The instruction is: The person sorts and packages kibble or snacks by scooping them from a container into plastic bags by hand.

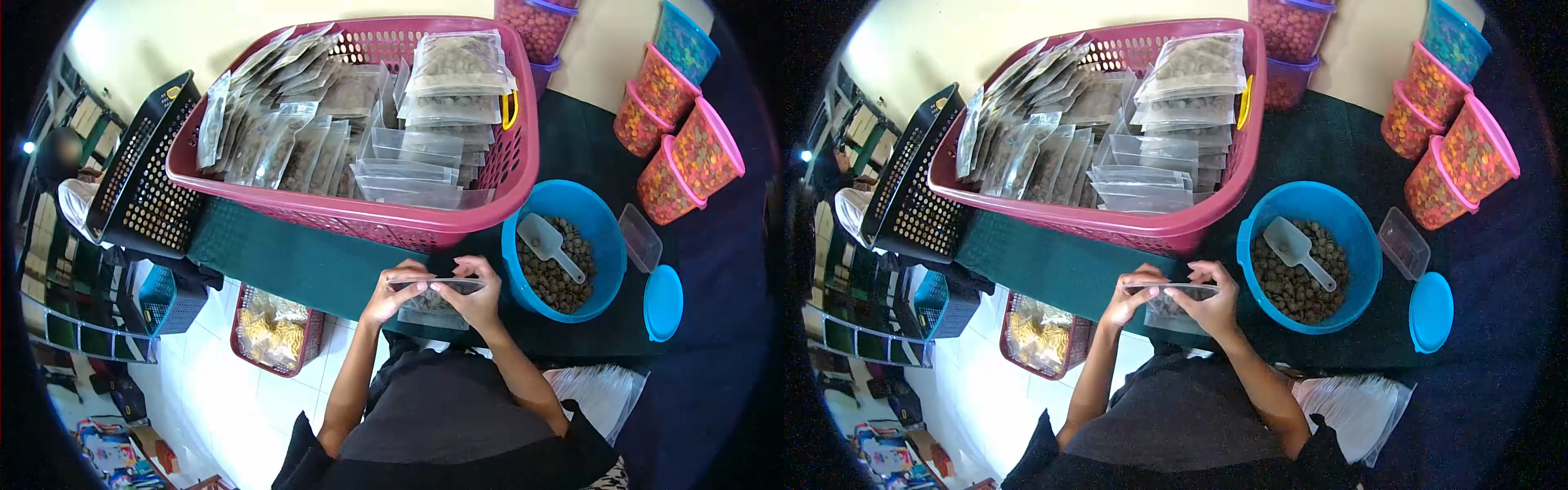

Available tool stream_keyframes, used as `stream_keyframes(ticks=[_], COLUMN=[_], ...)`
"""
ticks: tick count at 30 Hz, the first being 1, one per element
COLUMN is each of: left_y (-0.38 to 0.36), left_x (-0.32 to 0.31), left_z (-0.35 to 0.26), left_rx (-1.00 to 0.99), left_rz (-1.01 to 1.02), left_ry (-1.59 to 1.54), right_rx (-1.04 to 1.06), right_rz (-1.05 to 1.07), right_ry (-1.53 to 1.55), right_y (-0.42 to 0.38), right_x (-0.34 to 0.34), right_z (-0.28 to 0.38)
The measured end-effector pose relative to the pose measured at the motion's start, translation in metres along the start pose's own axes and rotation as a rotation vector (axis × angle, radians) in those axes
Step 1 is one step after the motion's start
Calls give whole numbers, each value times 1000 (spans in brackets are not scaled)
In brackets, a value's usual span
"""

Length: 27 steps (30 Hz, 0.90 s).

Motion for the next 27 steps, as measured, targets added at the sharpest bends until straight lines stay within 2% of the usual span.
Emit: stream_keyframes(ticks=[3,8,14,17,23,27], left_y=[-2,0,14,18,25,25], left_x=[-4,-5,-14,-15,-10,-4], left_z=[-4,-5,-23,-25,-15,-19], left_rx=[75,43,-117,-137,-81,-116], left_rz=[-13,-13,87,103,140,78], left_ry=[-49,35,234,223,213,218], right_rx=[-37,-144,-292,-335,-257,-293], right_rz=[13,62,104,77,53,11], right_ry=[9,59,131,161,164,172], right_y=[0,-3,1,-3,-1,-4], right_x=[0,-2,3,3,0,-8], right_z=[-3,-6,1,-3,0,0])
Point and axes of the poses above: each hand's wrist, its own y-axis towards the middle knuckle, its own x-axis out of the back of the hand, z = x × y, the point moved 5 cm from there along y, towards the middle knuckle, and after that the axes turned 5 degrees about -y, right-handed, at the moved point
